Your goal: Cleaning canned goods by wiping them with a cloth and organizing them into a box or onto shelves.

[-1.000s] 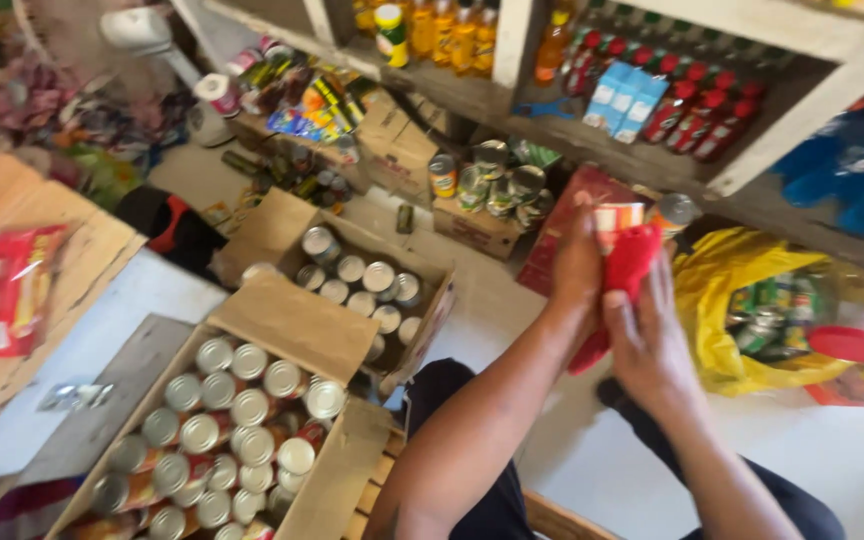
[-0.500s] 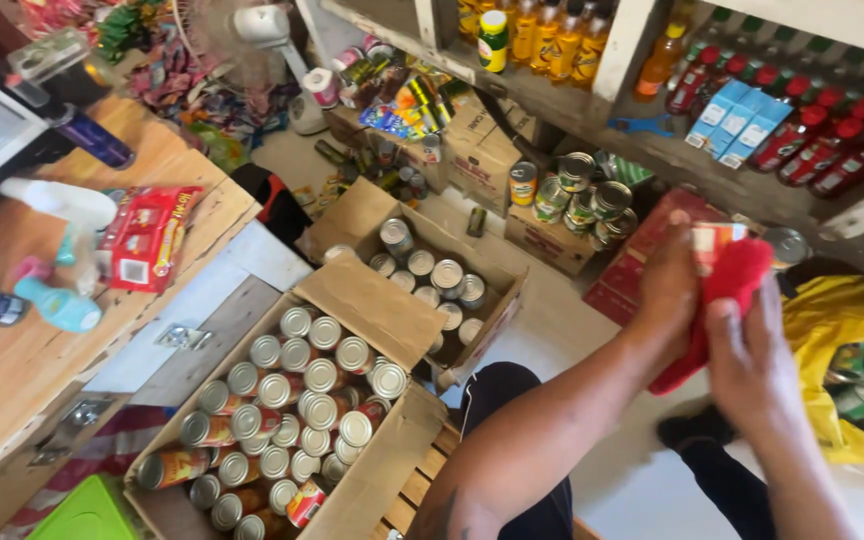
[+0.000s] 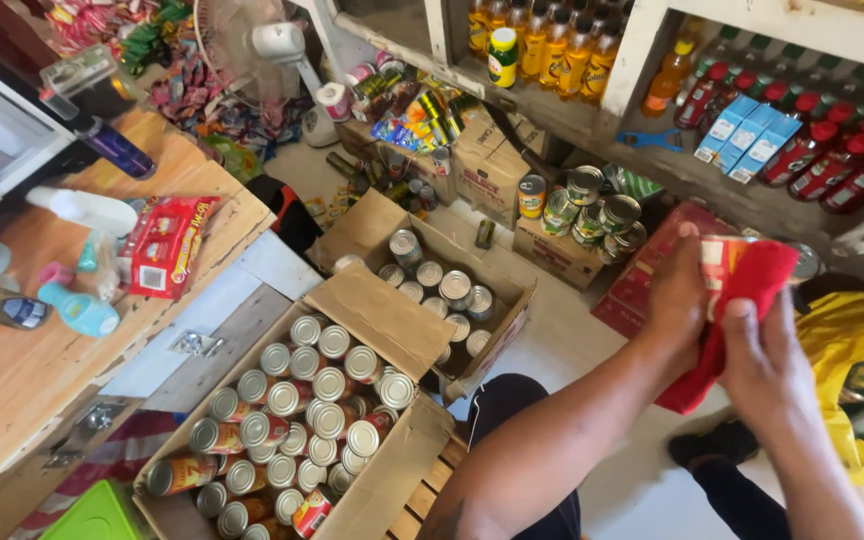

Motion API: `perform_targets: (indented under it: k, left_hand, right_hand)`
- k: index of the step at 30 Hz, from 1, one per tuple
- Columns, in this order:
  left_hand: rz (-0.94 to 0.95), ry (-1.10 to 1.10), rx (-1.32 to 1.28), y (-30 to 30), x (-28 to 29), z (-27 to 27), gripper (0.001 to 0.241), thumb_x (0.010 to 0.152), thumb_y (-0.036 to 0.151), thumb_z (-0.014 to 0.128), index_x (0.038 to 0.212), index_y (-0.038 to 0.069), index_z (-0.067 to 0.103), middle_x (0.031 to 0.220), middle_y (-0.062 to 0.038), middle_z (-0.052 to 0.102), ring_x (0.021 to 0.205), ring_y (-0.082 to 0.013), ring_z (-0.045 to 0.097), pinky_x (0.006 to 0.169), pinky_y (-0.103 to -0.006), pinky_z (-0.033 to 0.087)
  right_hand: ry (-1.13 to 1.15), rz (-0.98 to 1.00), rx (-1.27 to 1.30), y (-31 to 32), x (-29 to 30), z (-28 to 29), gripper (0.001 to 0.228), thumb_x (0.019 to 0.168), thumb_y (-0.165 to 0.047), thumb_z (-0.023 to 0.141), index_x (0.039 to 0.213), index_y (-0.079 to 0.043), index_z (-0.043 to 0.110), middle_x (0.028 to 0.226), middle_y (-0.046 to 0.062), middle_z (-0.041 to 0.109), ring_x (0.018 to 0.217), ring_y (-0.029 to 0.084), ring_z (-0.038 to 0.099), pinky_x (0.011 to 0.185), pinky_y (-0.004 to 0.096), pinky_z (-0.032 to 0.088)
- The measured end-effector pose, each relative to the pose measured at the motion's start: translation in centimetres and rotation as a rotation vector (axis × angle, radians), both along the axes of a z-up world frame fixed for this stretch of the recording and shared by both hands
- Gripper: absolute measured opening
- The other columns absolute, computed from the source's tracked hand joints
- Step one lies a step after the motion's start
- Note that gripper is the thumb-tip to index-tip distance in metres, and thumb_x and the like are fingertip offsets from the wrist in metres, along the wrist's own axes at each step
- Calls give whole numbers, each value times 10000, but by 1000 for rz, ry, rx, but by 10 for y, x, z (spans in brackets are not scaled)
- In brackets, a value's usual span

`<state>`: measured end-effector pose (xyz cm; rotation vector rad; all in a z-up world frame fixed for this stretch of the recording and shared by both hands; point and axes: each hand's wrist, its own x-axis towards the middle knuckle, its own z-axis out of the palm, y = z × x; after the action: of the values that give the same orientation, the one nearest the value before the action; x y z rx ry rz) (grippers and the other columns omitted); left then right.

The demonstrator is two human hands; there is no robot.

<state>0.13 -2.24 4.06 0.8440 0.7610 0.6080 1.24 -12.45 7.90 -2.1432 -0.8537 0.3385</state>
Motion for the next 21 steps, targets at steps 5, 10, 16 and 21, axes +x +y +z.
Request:
perform_targets:
  k: [5, 10, 16, 21]
  left_hand:
    - [-96, -241, -170, -3, 6, -18, 523, 1224, 555, 375, 1048, 115, 595, 853, -10, 589, 712, -70, 566, 628, -273, 465]
    - [-54, -59, -96, 2, -3, 3, 594, 1121, 593, 371, 1067, 65, 638, 1027, -102, 638, 869, -161, 572, 779, -348, 459]
    - [-38, -90, -79, 0, 0, -5, 565, 1116, 550, 374, 1088, 46, 628, 1063, -87, 631, 880, -139, 556, 772, -314, 456]
    - [-20, -226, -189, 1, 1, -7, 509, 1111, 539, 427, 1161, 84, 648, 1026, -35, 648, 829, -78, 569, 724, -246, 467]
  right_hand:
    - [211, -83, 84, 8, -1, 31, 536, 1140, -287, 307, 1633, -78, 337, 1352, 227, 546, 1104, 315, 502, 914, 451, 394]
    - [-70, 36, 116, 3, -3, 0, 537, 1072, -189, 422, 1569, 2, 354, 1378, 317, 496, 1147, 475, 503, 930, 516, 397]
    - [-21, 81, 194, 5, 12, 4, 528, 1072, -190, 419, 1566, -11, 364, 1445, 221, 511, 1216, 354, 515, 990, 410, 398]
    - [79, 0, 132, 6, 17, 6, 506, 1076, -249, 419, 1544, -57, 423, 1290, 191, 617, 1042, 320, 590, 891, 411, 450]
